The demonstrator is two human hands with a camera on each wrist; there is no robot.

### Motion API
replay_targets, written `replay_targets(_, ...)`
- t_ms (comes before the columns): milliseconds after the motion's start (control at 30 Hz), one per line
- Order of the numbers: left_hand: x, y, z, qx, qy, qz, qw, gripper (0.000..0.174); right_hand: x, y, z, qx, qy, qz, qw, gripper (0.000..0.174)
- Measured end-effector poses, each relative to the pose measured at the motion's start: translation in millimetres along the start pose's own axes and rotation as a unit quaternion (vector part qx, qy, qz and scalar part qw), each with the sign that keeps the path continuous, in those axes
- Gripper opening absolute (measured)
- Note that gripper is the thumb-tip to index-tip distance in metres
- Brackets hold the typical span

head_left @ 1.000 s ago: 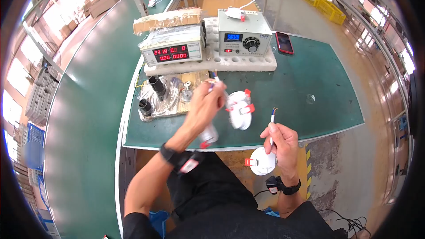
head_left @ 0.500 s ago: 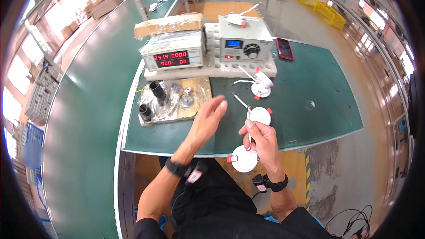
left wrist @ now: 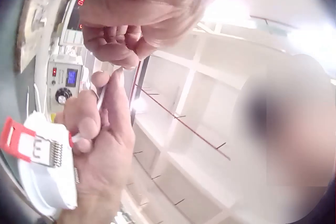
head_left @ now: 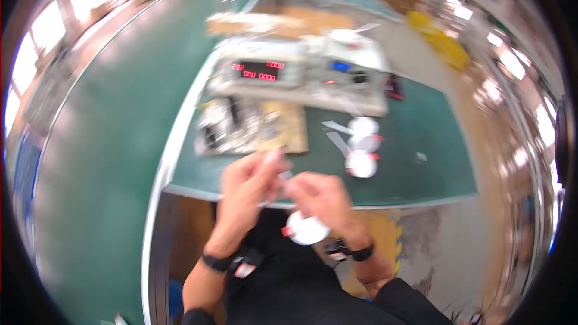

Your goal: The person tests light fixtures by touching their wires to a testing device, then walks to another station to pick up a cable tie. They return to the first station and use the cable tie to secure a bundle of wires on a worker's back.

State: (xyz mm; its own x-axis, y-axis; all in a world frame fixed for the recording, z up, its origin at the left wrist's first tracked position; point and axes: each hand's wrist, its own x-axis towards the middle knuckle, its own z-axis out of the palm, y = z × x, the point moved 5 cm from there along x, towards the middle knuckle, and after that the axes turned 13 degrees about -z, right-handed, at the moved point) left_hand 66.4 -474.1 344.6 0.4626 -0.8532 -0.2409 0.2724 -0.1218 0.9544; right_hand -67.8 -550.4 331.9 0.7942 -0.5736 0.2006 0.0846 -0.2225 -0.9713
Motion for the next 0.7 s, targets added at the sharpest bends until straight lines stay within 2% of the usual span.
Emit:
replay_targets(33,1.4,-4.9,2.0,-0.062,-0.038,-0.008,0.997,0.036,-2.9,-3.5,-0.5,-0.012,0.012,0.006,1.000,0.029)
replay_targets(67,1.9,-11.8,-0.1,-0.115,-0.076,-0.030,0.990,0.037,-3.2,3.9,-2.3,0.008,-0.024,-0.009,1.000,0.032)
replay_targets(133,3.5,-22.4,3.1,-0.240,-0.107,-0.087,0.961,0.037,-4.1,-7.1,-2.3,0.021,-0.030,-0.077,0.996,0.034)
replay_targets(167,-2.0,-27.6,1.3,-0.256,-0.093,-0.104,0.957,0.035,-10.4,-17.2,1.6,0.058,-0.017,-0.074,0.995,0.034)
replay_targets(200,-0.4,-30.2,3.6,-0.227,-0.114,-0.083,0.964,0.032,-10.8,-24.2,4.4,0.100,-0.012,-0.072,0.992,0.035)
replay_targets(267,-2.5,-37.6,11.3,-0.248,-0.106,-0.088,0.959,0.029,-11.7,-18.8,10.9,0.106,-0.011,-0.081,0.991,0.034)
replay_targets(300,-5.9,-36.5,13.4,-0.251,-0.066,-0.063,0.964,0.027,-12.0,-19.2,11.1,0.107,0.005,-0.074,0.991,0.034)
replay_targets(333,-5.8,-36.1,10.5,-0.198,-0.076,-0.016,0.977,0.026,-10.2,-18.4,15.7,0.115,0.012,-0.064,0.991,0.034)
replay_targets(400,-3.1,-36.3,-1.0,-0.032,0.034,0.106,0.993,0.028,-6.8,-7.0,10.9,0.072,0.054,-0.091,0.992,0.032)
replay_targets(467,-21.8,-15.0,18.7,0.052,0.030,0.124,0.990,0.036,-5.9,0.6,1.4,0.104,0.081,-0.062,0.989,0.030)
replay_targets(533,-27.0,-33.7,26.1,0.038,-0.011,0.072,0.997,0.051,2.4,-0.1,-8.0,0.114,0.107,-0.054,0.986,0.033)
replay_targets(567,-27.0,-54.7,32.2,-0.003,-0.065,0.047,0.997,0.054,8.0,9.2,-13.4,0.140,0.115,-0.059,0.982,0.033)
replay_targets(600,-24.8,-67.0,40.2,-0.047,-0.130,0.029,0.990,0.057,9.7,7.5,-16.8,0.159,0.132,-0.026,0.978,0.037)
replay_targets(667,-26.5,-75.3,46.0,-0.143,-0.244,-0.107,0.953,0.058,14.6,13.3,-24.9,0.100,0.101,0.001,0.990,0.039)
replay_targets(700,-29.1,-79.0,48.6,-0.189,-0.302,-0.175,0.918,0.059,18.9,16.0,-28.0,0.107,0.106,0.006,0.989,0.038)
